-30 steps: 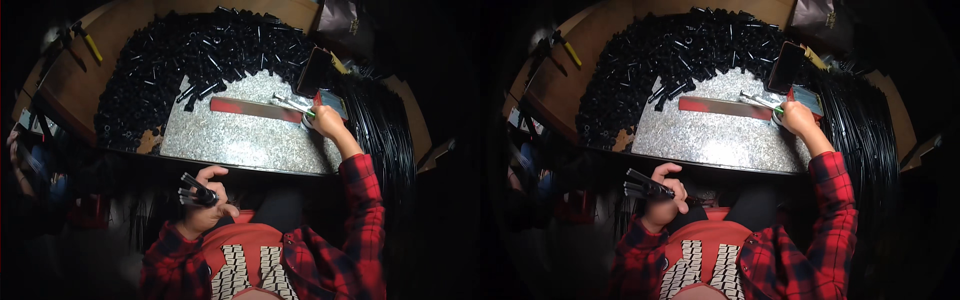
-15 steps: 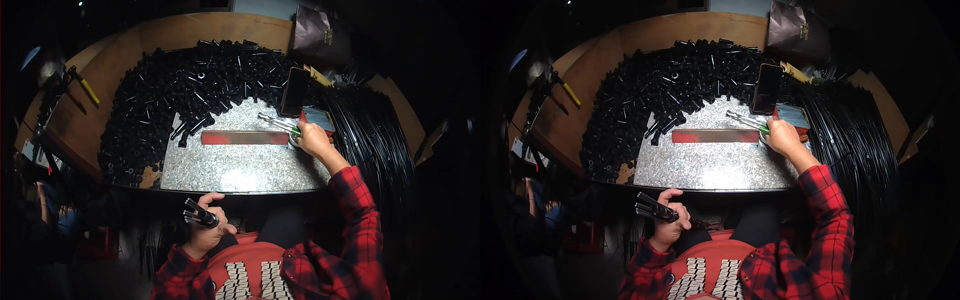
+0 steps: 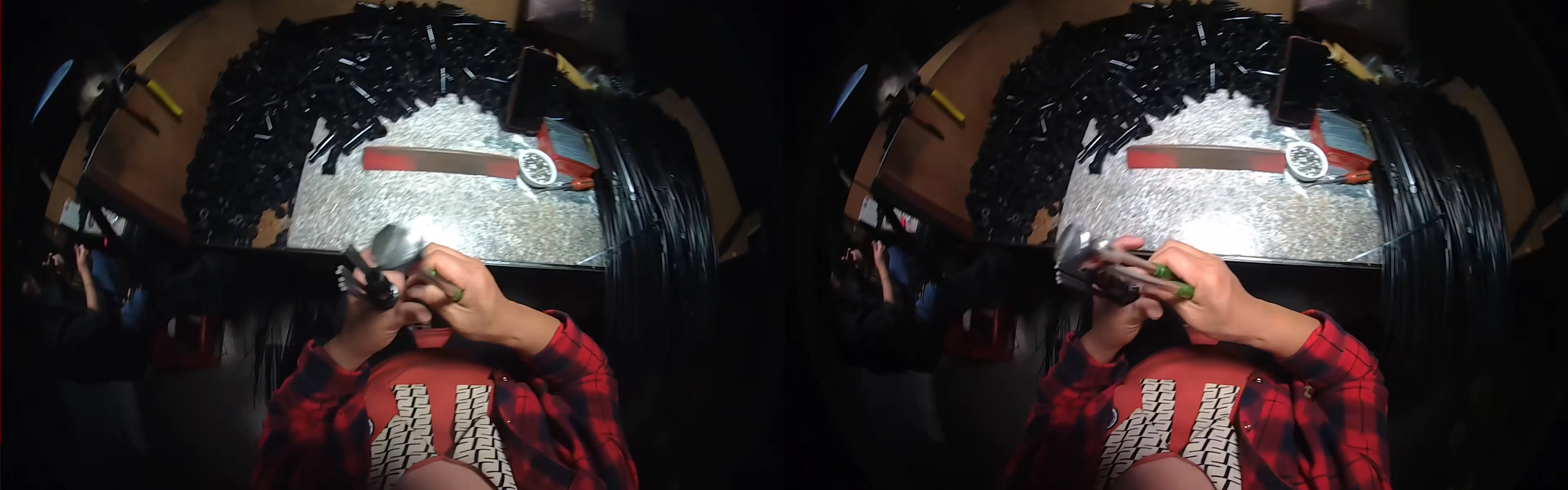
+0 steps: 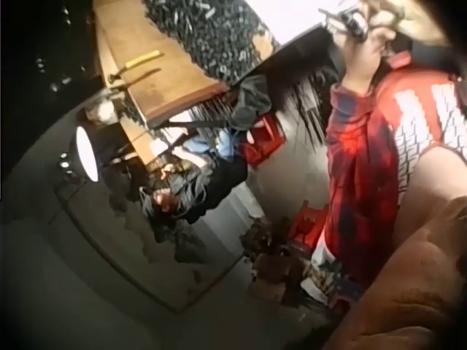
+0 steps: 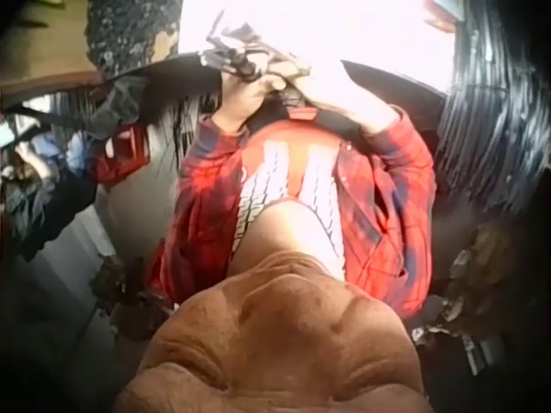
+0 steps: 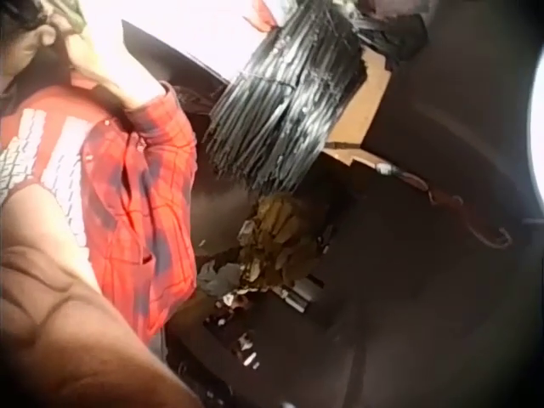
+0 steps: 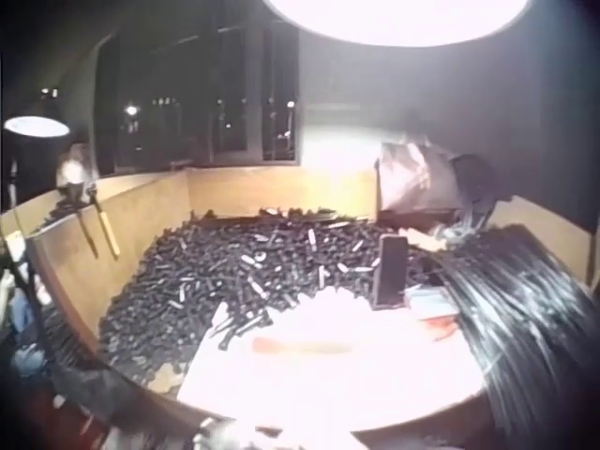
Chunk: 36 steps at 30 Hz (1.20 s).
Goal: Assembling bundles of black cables into connectors using pliers at a workbench.
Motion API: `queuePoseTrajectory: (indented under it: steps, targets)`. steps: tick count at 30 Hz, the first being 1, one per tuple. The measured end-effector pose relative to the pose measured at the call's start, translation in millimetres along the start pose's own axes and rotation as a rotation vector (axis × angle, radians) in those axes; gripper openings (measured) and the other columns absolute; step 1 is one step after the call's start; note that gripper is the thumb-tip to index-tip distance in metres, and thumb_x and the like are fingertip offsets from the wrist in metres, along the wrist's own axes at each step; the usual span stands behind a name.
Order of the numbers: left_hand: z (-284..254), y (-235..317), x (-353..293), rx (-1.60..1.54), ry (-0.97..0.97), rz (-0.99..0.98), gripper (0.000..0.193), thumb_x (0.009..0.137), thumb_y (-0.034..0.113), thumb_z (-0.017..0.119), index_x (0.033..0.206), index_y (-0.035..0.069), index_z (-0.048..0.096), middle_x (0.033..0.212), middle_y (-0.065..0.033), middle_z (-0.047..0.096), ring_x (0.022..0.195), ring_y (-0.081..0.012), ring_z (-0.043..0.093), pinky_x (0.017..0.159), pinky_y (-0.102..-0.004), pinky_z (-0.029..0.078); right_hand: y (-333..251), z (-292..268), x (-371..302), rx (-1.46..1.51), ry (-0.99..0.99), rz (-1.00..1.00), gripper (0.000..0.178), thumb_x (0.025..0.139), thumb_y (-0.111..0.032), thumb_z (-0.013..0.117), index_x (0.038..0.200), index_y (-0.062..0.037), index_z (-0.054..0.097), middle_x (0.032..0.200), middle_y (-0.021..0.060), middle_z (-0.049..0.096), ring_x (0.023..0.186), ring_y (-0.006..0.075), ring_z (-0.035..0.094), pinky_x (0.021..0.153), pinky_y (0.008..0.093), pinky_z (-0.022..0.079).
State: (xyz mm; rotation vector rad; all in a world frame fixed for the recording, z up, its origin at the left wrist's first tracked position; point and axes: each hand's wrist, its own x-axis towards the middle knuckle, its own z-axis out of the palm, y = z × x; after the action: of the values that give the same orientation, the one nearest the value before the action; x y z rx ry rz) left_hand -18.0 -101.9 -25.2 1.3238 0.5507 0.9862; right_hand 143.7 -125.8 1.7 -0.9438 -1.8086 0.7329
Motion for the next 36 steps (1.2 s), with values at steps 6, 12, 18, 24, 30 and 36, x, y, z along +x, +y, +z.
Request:
queuePoseTrajectory:
  steps: [6, 12, 18, 24, 30, 36]
  targets:
    - [-20, -32, -9, 0.128, -0.044, 0.11, 0.07, 0.062, 0.023, 0.088, 0.116, 0.001, 0.049, 0.103, -0.0025, 0.056, 0.096, -0.0115, 0.053, 0.083, -0.0277, 0.045, 2, 8, -4, -0.042, -0.045, 0.064, 0.015, 0.083, -0.009, 0.063, 0.093, 0.0009, 0.059, 0.082, 0.0131, 0.058, 0.073, 0.0274, 0.06, 0.065, 0.0334, 0.047]
    - [-6, -7, -9, -0.12, 0.022, -0.093, 0.074, 0.059, 0.016, 0.09, 0.119, 0.003, 0.048, 0.099, -0.0012, 0.057, 0.09, -0.0095, 0.055, 0.08, -0.0246, 0.045, 0, 8, -5, -0.086, -0.047, -0.03, 0.022, 0.073, 0.003, 0.064, 0.093, 0.0012, 0.057, 0.087, 0.0137, 0.059, 0.077, 0.0279, 0.06, 0.067, 0.0333, 0.048]
    - [-9, -12, -11, -0.091, 0.057, -0.093, 0.079, 0.057, 0.021, 0.091, 0.12, 0.003, 0.048, 0.103, -0.0023, 0.056, 0.092, -0.0103, 0.054, 0.081, -0.0249, 0.045, -1, 11, -2, -0.101, -0.061, -0.042, 0.021, 0.073, 0.004, 0.064, 0.092, 0.0019, 0.056, 0.088, 0.0139, 0.059, 0.078, 0.0278, 0.06, 0.069, 0.0334, 0.048]
    - [-12, -20, -12, -0.024, 0.065, 0.001, 0.081, 0.057, 0.023, 0.091, 0.122, 0.002, 0.047, 0.111, -0.004, 0.053, 0.097, -0.0113, 0.052, 0.083, -0.0254, 0.044, 6, 16, -6, 0.018, -0.042, 0.014, 0.019, 0.075, 0.003, 0.063, 0.093, 0.0026, 0.057, 0.089, 0.0144, 0.06, 0.079, 0.0276, 0.061, 0.07, 0.0323, 0.049]
    - [-13, -24, -13, 0.028, 0.056, 0.029, 0.08, 0.06, 0.018, 0.09, 0.124, 0.001, 0.045, 0.102, -0.0032, 0.056, 0.09, -0.0089, 0.054, 0.078, -0.0232, 0.045, 7, 21, -12, 0.114, 0.027, 0.106, 0.018, 0.077, 0.001, 0.062, 0.095, 0.0027, 0.058, 0.088, 0.0148, 0.06, 0.079, 0.0274, 0.061, 0.07, 0.0326, 0.049]
    - [-7, -10, -8, -0.229, -0.003, 0.02, 0.081, 0.065, 0.003, 0.084, 0.128, -0.001, 0.034, 0.077, 0.0012, 0.057, 0.074, -0.0051, 0.054, 0.066, -0.0197, 0.044, 3, 18, -6, -0.033, -0.013, 0.031, 0.019, 0.077, -0.001, 0.062, 0.095, 0.0027, 0.057, 0.089, 0.015, 0.059, 0.078, 0.0284, 0.061, 0.07, 0.0331, 0.048]
